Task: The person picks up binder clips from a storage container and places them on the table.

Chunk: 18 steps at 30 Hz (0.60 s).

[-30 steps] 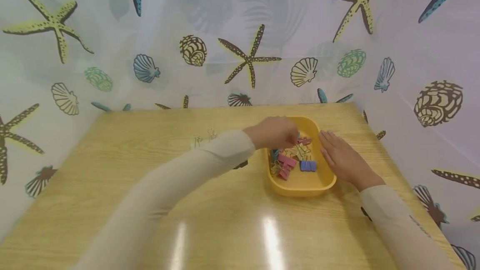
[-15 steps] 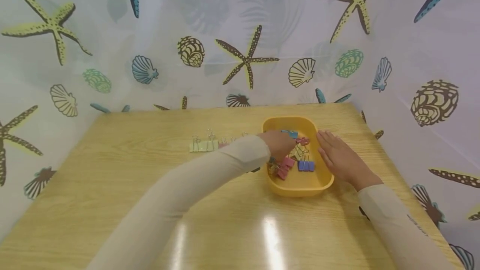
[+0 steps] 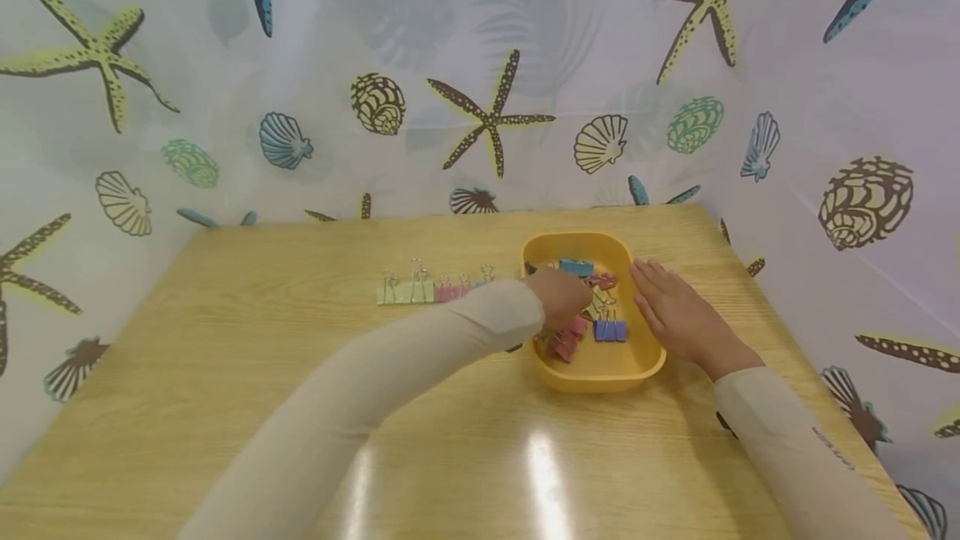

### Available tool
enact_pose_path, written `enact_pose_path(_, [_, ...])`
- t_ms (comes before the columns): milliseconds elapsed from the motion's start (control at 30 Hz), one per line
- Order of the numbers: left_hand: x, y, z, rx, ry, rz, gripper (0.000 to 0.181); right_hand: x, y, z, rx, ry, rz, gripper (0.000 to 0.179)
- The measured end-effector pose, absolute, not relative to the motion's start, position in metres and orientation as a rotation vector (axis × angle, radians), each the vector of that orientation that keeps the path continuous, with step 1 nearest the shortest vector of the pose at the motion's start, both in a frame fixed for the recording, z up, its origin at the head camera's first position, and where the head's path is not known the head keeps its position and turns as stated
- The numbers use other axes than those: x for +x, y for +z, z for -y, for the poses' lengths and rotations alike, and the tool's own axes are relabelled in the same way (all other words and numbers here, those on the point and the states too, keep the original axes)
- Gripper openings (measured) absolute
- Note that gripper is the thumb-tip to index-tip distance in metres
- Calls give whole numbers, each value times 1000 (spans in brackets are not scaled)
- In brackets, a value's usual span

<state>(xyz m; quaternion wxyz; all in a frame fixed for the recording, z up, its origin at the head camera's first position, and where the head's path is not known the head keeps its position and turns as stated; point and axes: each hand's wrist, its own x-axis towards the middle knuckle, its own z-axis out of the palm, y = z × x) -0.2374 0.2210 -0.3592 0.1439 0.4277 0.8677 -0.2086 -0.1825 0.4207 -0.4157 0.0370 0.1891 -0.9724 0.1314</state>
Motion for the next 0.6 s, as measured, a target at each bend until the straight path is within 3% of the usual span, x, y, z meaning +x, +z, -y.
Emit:
enact_pose_path(233, [-238,-357,-225,1196,-508,-2516,46,-182,-416,-421,561,413,2999,52])
enact_pose_path(367, [-241,-357,-226,1196,-412,-2510,40,-183,-417,-421,566,410,2989,52])
enact_pose_path(600, [-243,-362,-223,1146,-310,-2428,12,-182,-418,-421,576,420,2969,51])
